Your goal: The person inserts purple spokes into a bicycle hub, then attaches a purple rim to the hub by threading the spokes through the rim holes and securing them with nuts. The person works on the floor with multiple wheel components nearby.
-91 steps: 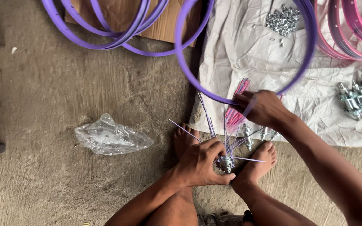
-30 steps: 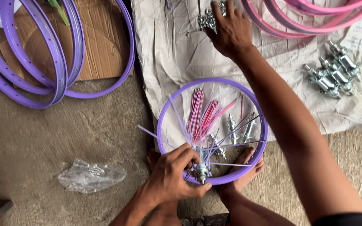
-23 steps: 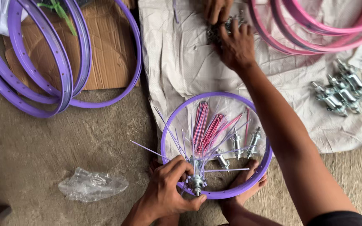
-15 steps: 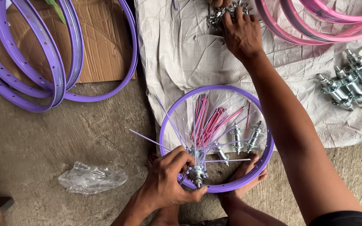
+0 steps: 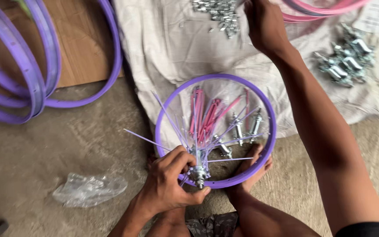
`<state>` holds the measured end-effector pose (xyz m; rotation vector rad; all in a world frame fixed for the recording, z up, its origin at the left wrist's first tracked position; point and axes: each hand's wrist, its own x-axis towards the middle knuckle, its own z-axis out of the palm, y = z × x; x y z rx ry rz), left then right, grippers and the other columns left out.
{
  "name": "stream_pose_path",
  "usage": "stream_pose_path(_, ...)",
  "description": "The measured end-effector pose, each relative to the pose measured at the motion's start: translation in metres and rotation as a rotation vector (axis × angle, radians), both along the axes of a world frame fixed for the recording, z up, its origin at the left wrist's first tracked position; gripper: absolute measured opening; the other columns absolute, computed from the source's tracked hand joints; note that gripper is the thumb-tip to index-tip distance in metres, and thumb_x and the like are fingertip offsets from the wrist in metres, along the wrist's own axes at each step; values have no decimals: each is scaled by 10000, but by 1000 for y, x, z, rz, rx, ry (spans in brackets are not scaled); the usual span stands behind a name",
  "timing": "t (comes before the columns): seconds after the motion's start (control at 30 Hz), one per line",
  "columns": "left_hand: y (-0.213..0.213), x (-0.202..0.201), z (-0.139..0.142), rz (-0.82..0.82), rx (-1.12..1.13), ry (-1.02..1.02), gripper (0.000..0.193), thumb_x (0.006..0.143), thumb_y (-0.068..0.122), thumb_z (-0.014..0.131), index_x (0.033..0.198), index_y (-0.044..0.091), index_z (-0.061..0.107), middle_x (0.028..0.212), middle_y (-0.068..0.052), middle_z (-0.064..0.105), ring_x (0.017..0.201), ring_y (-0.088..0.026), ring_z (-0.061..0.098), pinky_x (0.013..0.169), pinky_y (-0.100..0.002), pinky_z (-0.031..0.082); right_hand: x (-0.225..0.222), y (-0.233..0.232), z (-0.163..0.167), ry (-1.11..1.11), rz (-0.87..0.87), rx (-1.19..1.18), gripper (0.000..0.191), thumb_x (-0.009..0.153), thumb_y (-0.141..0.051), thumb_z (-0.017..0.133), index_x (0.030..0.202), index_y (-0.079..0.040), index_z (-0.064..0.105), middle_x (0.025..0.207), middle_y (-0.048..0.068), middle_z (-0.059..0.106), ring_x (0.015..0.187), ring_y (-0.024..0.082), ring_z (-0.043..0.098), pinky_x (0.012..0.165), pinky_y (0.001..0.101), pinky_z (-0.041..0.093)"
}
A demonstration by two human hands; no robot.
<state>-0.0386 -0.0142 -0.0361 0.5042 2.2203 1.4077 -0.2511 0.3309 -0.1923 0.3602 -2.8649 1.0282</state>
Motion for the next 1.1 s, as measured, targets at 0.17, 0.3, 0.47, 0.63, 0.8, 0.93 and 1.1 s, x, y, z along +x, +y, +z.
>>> stream_pose_path(0.17, 10, -7, -6, -77, 62, -17, 492, 682, 378, 879, 919, 62, 586, 826, -46, 565, 677, -165, 620, 611, -338, 551, 119, 70, 27, -269, -106, 155, 240, 1140, -189, 565, 997, 3, 562, 777, 295, 592, 732, 482, 595, 624, 525, 445)
stream_pose_path(0.3, 23, -12, -13, -168, 71, 5, 483, 694, 374, 868, 907, 53, 577, 810, -55, 551, 666, -179, 610, 587, -345, 532, 193, 76, 17, -550, -190, 96, 243, 1079, -235, 515, 981, -13, 529, 710, 256, 608, 662, 462, 626, 597, 540, 470)
stream_pose_path(0.47, 39, -8, -14, -245, 75, 3, 491, 708, 378, 864, 936, 51, 577, 828, -59, 555, 690, -190, 619, 616, -353, 545, 203, 65, -4, -448, -196, 197, 264, 1098, -242, 530, 984, -4, 524, 806, 271, 624, 744, 490, 603, 653, 560, 469)
stream_pose_path(0.63, 39, -1, -8, -212, 33, -13, 504, 681, 365, 866, 942, 43, 579, 842, -81, 563, 704, -227, 619, 640, -387, 537, 181, 50, -4, -323, -222, 217, 158, 1060, -153, 566, 1051, 5, 563, 927, 259, 643, 803, 480, 617, 678, 547, 486)
stream_pose_path(0.8, 39, 1, -13, -200, 5, -50, 491, 703, 372, 864, 938, 49, 578, 843, -77, 570, 721, -223, 636, 659, -380, 549, 178, 48, 5, -337, -260, 99, 158, 981, -58, 659, 1122, 13, 659, 964, 247, 685, 837, 419, 674, 726, 487, 533)
stream_pose_path(0.93, 43, 0, -17, -219, 1, -5, 511, 689, 378, 872, 940, 42, 579, 840, -86, 568, 726, -239, 628, 658, -394, 540, 187, 60, 5, -355, -315, -48, 204, 1000, -55, 678, 1191, 17, 678, 1001, 234, 739, 879, 322, 754, 742, 404, 582)
stream_pose_path(1.1, 46, 0, -22, -235, -3, -3, 525, 701, 407, 870, 952, 48, 581, 842, -83, 571, 736, -236, 631, 662, -395, 543, 196, 76, 2, -384, -327, -182, 244, 1002, -6, 599, 1239, -3, 659, 1080, 191, 753, 834, 229, 771, 685, 334, 618)
